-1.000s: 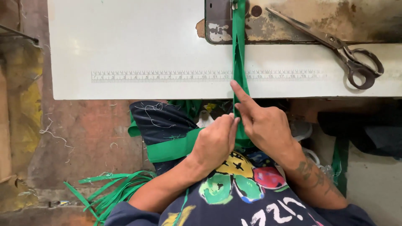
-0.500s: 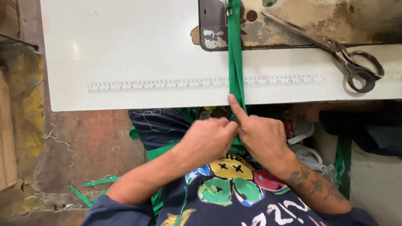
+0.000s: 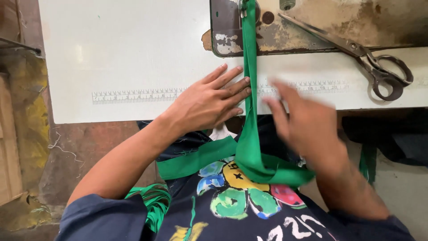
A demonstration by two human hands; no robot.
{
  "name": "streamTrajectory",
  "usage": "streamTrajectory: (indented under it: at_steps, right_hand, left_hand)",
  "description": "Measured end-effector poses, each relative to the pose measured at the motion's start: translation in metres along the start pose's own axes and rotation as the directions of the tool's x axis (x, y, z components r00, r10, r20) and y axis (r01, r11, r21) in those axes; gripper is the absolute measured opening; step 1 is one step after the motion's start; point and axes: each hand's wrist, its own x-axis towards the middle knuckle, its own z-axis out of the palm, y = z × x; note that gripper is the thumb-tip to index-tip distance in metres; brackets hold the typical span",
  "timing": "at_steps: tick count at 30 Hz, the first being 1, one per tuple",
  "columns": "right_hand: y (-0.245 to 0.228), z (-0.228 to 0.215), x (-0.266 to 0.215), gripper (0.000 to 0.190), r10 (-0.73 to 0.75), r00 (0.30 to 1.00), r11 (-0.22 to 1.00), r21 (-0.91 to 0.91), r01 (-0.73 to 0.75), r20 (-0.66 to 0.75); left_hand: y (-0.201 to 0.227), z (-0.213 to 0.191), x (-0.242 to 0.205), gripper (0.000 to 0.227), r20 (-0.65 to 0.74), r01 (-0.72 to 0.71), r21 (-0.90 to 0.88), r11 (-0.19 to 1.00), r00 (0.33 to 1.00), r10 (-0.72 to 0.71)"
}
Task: Folding and aligning green fabric straps on a sewing machine table to prepare them for sewing.
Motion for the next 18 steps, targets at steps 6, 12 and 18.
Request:
streamTrajectory:
  at_steps: [6, 12, 18]
  right_hand:
    - [0.048, 0.063, 0.047, 0.068, -0.323, 0.944, 0.932, 0.192, 0.306, 0.062]
    - [0.050, 0.061, 0.047, 0.075, -0.309, 0.949, 0.933, 0.210, 0.291, 0.057]
    - [0.048, 0.060, 0.044, 0.073, -0.279, 0.958, 0.940, 0.224, 0.257, 0.068]
  left_hand:
    - [-0.001, 0.005, -0.007, 0.054, -0.098, -0.023, -0.118, 0.993, 0.995, 0.011]
    - [-0.007, 0.009, -0.009, 0.057, -0.085, -0.026, -0.080, 0.997, 0.996, 0.019]
    - [-0.008, 0.008, -0.007, 0.056, -0.062, -0.059, -0.059, 0.996, 0.997, 0.055]
